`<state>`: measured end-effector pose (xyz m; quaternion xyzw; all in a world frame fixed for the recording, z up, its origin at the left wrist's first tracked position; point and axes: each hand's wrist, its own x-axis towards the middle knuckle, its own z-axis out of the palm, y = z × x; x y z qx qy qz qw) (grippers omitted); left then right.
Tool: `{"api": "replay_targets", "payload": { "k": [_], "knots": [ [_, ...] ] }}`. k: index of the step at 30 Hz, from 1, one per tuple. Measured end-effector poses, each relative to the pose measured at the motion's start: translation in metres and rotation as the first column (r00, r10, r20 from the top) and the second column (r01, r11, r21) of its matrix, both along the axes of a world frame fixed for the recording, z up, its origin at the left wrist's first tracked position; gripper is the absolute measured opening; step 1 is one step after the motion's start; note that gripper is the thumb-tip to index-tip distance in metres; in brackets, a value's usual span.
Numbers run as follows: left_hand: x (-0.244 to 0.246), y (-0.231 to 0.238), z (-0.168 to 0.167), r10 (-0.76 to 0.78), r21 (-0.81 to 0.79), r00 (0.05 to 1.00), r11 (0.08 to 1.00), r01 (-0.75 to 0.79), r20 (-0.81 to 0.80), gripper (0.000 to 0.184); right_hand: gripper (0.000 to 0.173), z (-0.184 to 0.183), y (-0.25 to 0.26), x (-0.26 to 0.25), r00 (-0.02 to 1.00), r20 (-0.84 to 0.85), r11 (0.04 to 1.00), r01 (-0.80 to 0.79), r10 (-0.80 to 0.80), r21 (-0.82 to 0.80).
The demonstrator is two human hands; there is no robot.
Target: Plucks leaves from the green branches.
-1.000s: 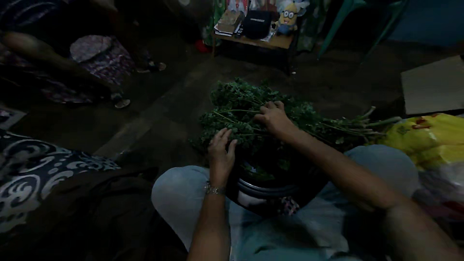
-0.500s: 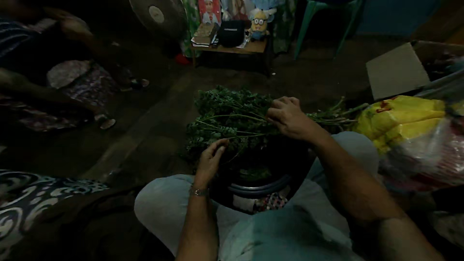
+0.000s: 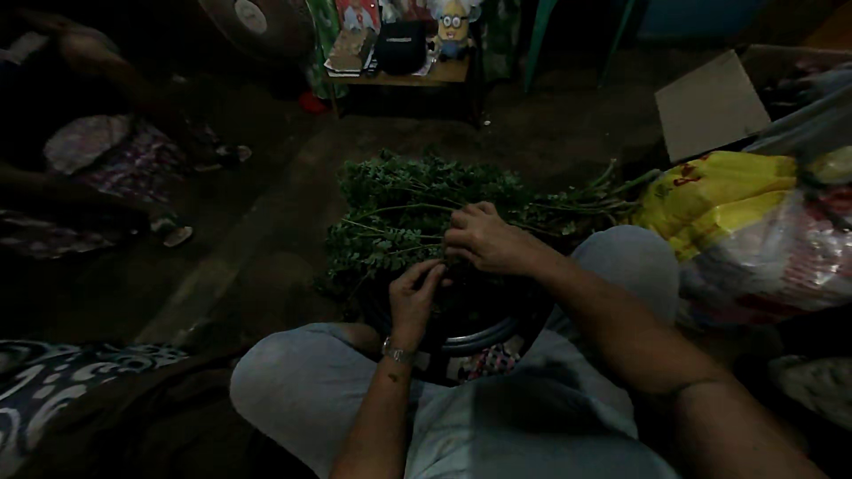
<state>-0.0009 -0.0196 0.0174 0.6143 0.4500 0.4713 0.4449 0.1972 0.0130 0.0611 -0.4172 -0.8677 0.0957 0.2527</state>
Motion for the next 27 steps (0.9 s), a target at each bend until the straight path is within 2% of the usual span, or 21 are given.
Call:
{"api": "replay_targets", "payload": {
  "k": [2,4,6,8,11,13,16,20,24,27],
  "knots": [
    [0.0,0.0,0.005,0.072,-0.1,0.997,0.993,-0.071,0.014,0.016,0.025,0.001,0.0,-0.003,0.987,-0.094,0.984,0.143,-0.133,0.108],
    [-0.002,0.003,0.007,0.112,-0.2,0.993,0.974,-0.101,0.045,0.018,0.021,0.001,-0.001,-0.005,0.964,-0.187,0.936,0.236,-0.191,0.261],
    [-0.003,0.006,0.007,0.156,-0.3,0.98,0.947,-0.113,0.124,0.019,0.011,-0.001,-0.005,-0.01,0.966,-0.206,0.896,0.224,-0.153,0.383],
    [-0.002,0.008,0.006,0.207,-0.376,0.952,0.92,-0.111,0.226,0.018,0.009,-0.007,-0.012,-0.023,0.974,-0.189,0.862,0.203,-0.128,0.464],
    [-0.003,0.011,0.002,0.239,-0.435,0.899,0.898,-0.062,0.366,0.018,0.025,-0.024,-0.016,-0.043,0.963,-0.237,0.751,0.248,-0.125,0.611],
    [-0.005,0.012,0.003,0.279,-0.469,0.857,0.882,-0.05,0.433,0.017,0.025,-0.031,-0.015,-0.052,0.955,-0.284,0.697,0.262,-0.086,0.667],
    [-0.01,0.014,0.002,0.312,-0.495,0.806,0.869,-0.027,0.504,0.015,0.02,-0.042,-0.018,-0.062,0.967,-0.251,0.729,0.205,-0.047,0.653],
    [-0.011,0.014,0.001,0.287,-0.518,0.834,0.855,-0.002,0.471,0.016,0.021,-0.054,-0.011,-0.067,0.986,-0.118,0.875,0.158,-0.116,0.457],
    [-0.01,0.013,-0.005,0.286,-0.527,0.846,0.85,-0.007,0.45,0.018,0.012,-0.058,-0.005,-0.064,0.985,-0.144,0.88,0.149,-0.093,0.452],
    [-0.011,0.015,-0.008,0.281,-0.536,0.857,0.844,-0.006,0.433,0.019,0.01,-0.059,-0.005,-0.064,0.988,-0.097,0.86,0.153,-0.121,0.487]
  ]
}}
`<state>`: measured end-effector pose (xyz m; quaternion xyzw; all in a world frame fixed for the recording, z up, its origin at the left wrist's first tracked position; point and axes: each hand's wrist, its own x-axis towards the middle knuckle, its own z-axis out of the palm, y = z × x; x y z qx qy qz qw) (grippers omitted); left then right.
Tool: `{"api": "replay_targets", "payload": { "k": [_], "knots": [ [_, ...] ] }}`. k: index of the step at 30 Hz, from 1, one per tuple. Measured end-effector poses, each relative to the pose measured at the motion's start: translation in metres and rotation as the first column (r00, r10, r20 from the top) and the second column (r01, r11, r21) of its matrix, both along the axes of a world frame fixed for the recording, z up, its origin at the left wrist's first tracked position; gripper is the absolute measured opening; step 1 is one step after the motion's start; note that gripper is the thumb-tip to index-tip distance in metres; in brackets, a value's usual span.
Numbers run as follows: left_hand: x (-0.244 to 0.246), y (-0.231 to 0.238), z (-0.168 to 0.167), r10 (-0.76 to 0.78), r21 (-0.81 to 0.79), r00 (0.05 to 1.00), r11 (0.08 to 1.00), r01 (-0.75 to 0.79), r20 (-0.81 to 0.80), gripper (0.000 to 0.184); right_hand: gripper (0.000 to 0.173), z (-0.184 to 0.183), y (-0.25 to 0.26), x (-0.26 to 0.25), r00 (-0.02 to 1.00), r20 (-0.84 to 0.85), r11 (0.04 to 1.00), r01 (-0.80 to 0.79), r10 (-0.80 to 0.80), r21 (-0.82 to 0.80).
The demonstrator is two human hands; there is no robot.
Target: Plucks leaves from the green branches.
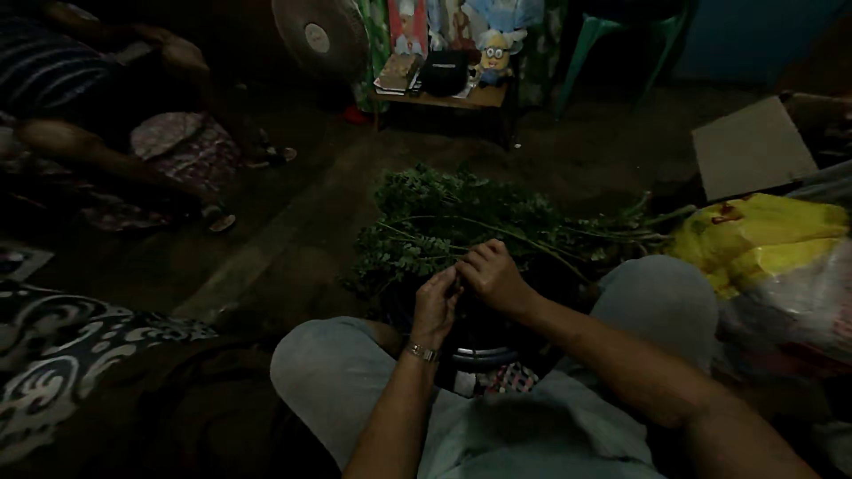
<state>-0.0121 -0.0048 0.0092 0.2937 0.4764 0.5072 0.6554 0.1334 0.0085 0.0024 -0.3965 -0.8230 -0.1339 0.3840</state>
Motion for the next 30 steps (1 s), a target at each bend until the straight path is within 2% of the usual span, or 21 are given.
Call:
{"api": "replay_targets", "payload": {
  "k": [5,9,12,14,17,18,20,21,23,24,25,27,30],
  "knots": [
    [-0.005,0.002,0.001,-0.021,0.102,0.976,0.994,0.044,-0.218,0.019,0.011,-0.005,-0.002,-0.004,0.997,0.069,0.999,0.035,-0.038,0.038],
    [-0.003,0.001,0.002,-0.006,0.105,0.934,0.993,0.046,-0.356,0.022,0.017,-0.014,0.001,-0.009,0.992,0.078,0.992,0.094,-0.101,0.083],
    [-0.003,0.001,0.002,-0.01,0.11,0.925,0.992,0.056,-0.38,0.024,0.018,-0.013,0.001,-0.011,0.99,0.078,0.992,0.113,-0.118,0.057],
    [-0.002,0.001,0.001,-0.02,0.12,0.934,0.99,0.067,-0.357,0.021,0.016,-0.01,-0.002,-0.012,0.994,0.041,0.994,0.1,-0.098,-0.048],
    [0.002,0.0,-0.003,0.018,0.091,0.972,0.996,0.003,-0.232,0.017,0.018,-0.008,-0.006,-0.014,0.994,-0.052,0.972,0.087,-0.101,-0.219],
    [0.004,-0.001,-0.004,0.043,0.072,0.98,0.997,-0.029,-0.193,0.016,0.02,-0.006,-0.01,-0.016,0.991,-0.076,0.947,0.083,-0.112,-0.31],
    [0.009,-0.005,-0.004,0.087,0.053,0.985,0.995,-0.08,-0.152,0.014,0.027,0.007,-0.018,-0.017,0.987,-0.083,0.837,0.074,-0.141,-0.542],
    [0.012,-0.007,-0.005,0.106,0.046,0.985,0.994,-0.101,-0.136,0.014,0.031,0.016,-0.021,-0.017,0.985,-0.071,0.749,0.074,-0.159,-0.659],
    [0.018,-0.008,-0.006,0.135,0.015,0.985,0.991,-0.134,-0.106,0.014,0.036,0.032,-0.021,-0.015,0.984,-0.055,0.507,0.04,-0.171,-0.861],
    [0.019,-0.007,-0.005,0.145,0.0,0.984,0.989,-0.145,-0.099,0.015,0.036,0.035,-0.02,-0.014,0.983,-0.071,0.406,0.004,-0.169,-0.914],
    [0.019,-0.004,-0.004,0.145,-0.005,0.985,0.989,-0.146,-0.096,0.016,0.036,0.036,-0.019,-0.012,0.983,-0.094,0.346,-0.035,-0.157,-0.938],
    [0.018,0.005,0.0,0.143,0.02,0.979,0.99,-0.141,-0.144,0.018,0.036,0.042,-0.017,-0.008,0.993,-0.064,0.316,-0.03,-0.097,-0.948],
    [0.013,0.028,0.009,0.111,0.058,0.955,0.993,-0.099,-0.276,0.021,0.035,0.049,-0.007,0.007,0.991,-0.001,0.419,0.056,-0.136,-0.906]
  ]
}}
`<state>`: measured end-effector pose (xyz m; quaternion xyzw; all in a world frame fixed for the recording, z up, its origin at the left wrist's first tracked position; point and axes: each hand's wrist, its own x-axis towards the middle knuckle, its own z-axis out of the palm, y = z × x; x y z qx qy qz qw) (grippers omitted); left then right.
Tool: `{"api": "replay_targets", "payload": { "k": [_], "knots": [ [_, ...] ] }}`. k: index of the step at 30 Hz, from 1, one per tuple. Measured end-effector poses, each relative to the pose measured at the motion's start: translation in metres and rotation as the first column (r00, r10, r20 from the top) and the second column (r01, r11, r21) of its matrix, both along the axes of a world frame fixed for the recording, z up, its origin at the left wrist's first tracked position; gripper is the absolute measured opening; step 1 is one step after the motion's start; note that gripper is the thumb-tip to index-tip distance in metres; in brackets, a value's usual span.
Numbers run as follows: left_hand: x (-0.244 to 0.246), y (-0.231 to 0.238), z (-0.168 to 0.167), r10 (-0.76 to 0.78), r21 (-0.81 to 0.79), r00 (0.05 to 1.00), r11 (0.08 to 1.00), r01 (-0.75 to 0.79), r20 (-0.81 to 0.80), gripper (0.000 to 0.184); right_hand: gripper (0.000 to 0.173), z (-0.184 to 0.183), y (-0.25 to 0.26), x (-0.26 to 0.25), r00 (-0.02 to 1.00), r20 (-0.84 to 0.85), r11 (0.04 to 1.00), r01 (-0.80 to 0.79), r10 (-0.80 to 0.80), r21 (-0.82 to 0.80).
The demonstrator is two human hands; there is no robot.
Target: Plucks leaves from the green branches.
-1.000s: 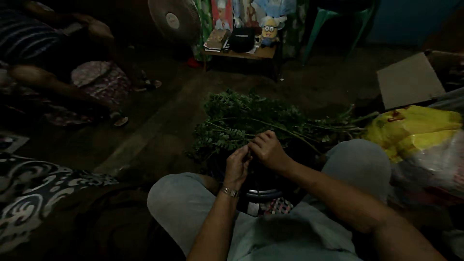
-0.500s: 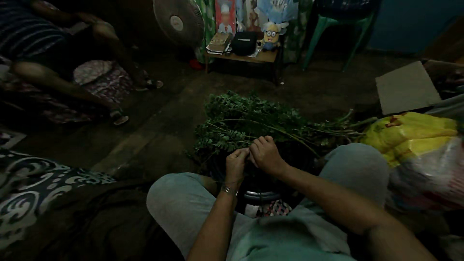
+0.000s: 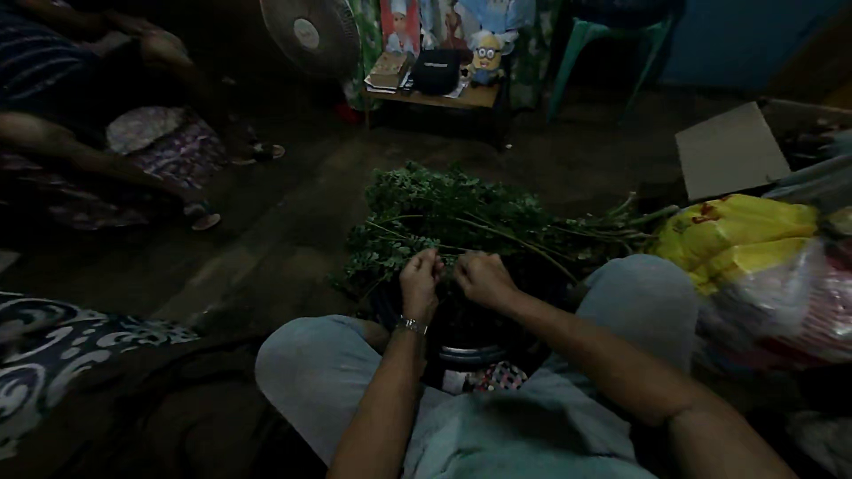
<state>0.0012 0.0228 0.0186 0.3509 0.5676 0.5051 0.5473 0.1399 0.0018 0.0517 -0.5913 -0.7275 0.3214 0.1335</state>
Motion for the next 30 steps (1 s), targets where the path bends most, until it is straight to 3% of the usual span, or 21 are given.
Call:
{"api": "replay_targets", "payload": {
  "k": [5,7,10,12,17,20,23,27,30],
  "knots": [
    [0.002,0.049,0.002,-0.102,0.067,0.989,0.992,0.11,-0.112,0.027,0.03,0.011,0.023,0.046,0.923,-0.244,0.948,0.316,-0.297,0.043],
    [0.0,0.073,0.006,-0.138,0.123,0.959,0.977,0.173,-0.248,0.03,0.028,0.019,0.024,0.056,0.857,-0.361,0.904,0.421,-0.368,0.076],
    [-0.006,0.091,0.027,-0.148,0.126,0.803,0.955,0.267,-0.577,0.05,0.026,0.025,0.021,0.069,0.755,-0.517,0.834,0.536,-0.404,0.131],
    [-0.008,0.086,0.04,-0.171,0.107,0.736,0.943,0.314,-0.655,0.065,0.023,0.026,0.02,0.072,0.668,-0.628,0.803,0.586,-0.4,0.112],
    [0.003,0.007,0.044,-0.338,0.129,0.729,0.855,0.502,-0.595,0.03,0.019,0.017,0.02,0.063,0.411,-0.832,0.809,0.583,-0.372,-0.074],
    [0.002,-0.028,0.026,-0.547,-0.013,0.612,0.752,0.66,-0.571,0.032,0.016,0.018,0.014,0.048,0.185,-0.896,0.82,0.508,-0.403,-0.264],
    [0.003,-0.037,0.013,-0.591,0.024,0.67,0.742,0.67,-0.45,0.04,0.02,0.014,0.002,0.031,0.014,-0.883,0.82,0.377,-0.469,-0.43],
    [0.005,-0.04,0.021,-0.498,0.047,0.804,0.84,0.54,-0.326,0.034,0.019,0.007,-0.023,0.01,-0.023,-0.787,0.745,0.308,-0.616,-0.592],
    [0.002,-0.049,0.021,-0.38,0.082,0.898,0.91,0.406,-0.222,0.026,0.02,-0.009,-0.038,0.002,0.072,-0.746,0.72,0.337,-0.662,-0.607]
  ]
}}
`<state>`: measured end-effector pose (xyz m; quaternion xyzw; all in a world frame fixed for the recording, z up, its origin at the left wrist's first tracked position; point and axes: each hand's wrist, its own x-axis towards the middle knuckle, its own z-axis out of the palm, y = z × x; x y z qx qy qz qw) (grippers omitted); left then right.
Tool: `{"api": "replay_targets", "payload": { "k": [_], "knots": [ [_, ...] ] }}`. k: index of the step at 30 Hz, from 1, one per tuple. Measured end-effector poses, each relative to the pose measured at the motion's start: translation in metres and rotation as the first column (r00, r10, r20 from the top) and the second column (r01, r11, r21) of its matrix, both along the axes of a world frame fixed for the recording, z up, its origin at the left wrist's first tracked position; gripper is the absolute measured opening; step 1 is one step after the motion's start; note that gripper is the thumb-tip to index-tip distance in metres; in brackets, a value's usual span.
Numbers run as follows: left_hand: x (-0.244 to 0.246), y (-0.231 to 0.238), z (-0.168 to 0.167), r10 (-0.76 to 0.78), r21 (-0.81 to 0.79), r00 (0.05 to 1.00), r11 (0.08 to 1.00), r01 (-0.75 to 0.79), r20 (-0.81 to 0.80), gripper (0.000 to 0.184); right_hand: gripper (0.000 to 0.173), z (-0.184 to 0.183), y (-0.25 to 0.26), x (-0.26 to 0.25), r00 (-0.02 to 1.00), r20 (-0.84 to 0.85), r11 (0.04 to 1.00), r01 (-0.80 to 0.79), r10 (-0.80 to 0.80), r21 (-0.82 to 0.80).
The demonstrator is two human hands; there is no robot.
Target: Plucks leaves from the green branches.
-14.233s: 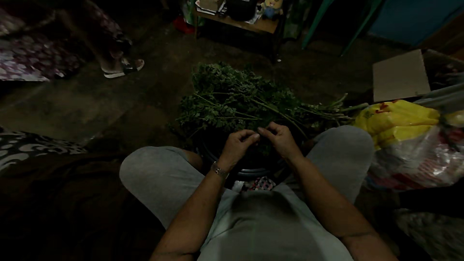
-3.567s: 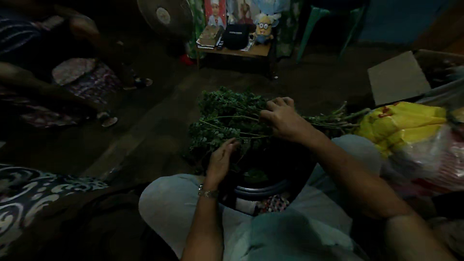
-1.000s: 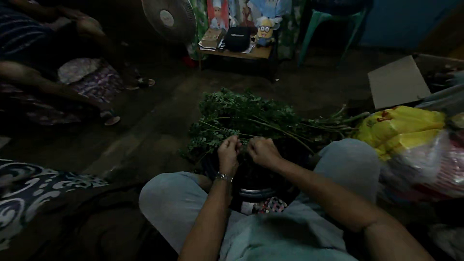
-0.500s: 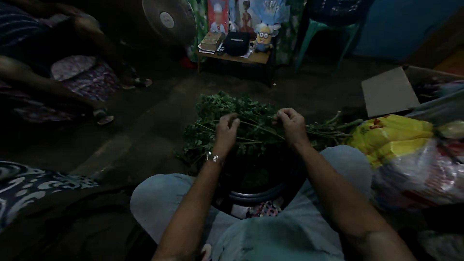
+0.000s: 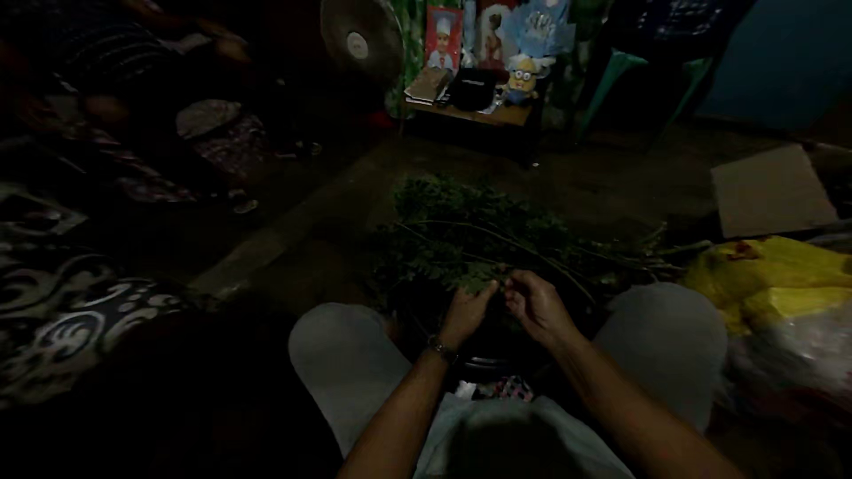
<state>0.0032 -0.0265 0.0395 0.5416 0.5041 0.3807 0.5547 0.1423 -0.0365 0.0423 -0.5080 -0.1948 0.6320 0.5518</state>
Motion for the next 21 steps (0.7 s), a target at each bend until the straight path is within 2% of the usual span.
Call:
{"api": "replay_targets", "payload": {
  "k": [3,5,7,9,12,14,18,21],
  "knots": [
    [-0.001,-0.003,-0.007,0.057,0.005,0.998,0.998,-0.057,0.03,0.026,0.016,-0.016,-0.009,-0.006,0.998,0.052,0.997,-0.033,0.036,-0.066],
    [-0.005,0.001,-0.016,0.022,0.018,1.0,1.0,-0.023,0.012,0.022,0.016,-0.021,-0.012,-0.008,0.979,0.175,0.994,-0.104,0.105,-0.018],
    [-0.011,0.007,-0.022,-0.047,0.095,0.998,0.994,0.05,-0.029,0.023,0.019,-0.023,-0.013,-0.005,0.908,0.384,0.973,-0.216,0.169,0.081],
    [-0.015,0.009,-0.021,-0.068,0.129,0.996,0.989,0.075,-0.063,0.023,0.017,-0.022,-0.013,-0.002,0.813,0.557,0.941,-0.3,0.168,0.154],
    [-0.016,0.007,-0.019,-0.047,0.102,0.993,0.993,0.057,-0.106,0.022,0.016,-0.022,-0.014,-0.002,0.704,0.699,0.909,-0.362,0.123,0.204],
    [-0.015,0.007,-0.019,-0.023,0.08,0.992,0.996,0.033,-0.126,0.025,0.021,-0.022,-0.015,-0.002,0.681,0.722,0.912,-0.365,0.122,0.19],
    [-0.021,0.002,-0.015,-0.005,0.067,0.995,0.998,0.011,-0.099,0.026,0.031,-0.023,-0.017,-0.007,0.735,0.671,0.94,-0.289,0.097,0.18],
    [-0.023,-0.005,-0.007,-0.097,0.068,0.991,0.992,0.103,-0.097,0.025,0.045,-0.022,-0.015,-0.003,0.762,0.61,0.936,-0.339,0.217,0.091]
  ]
}}
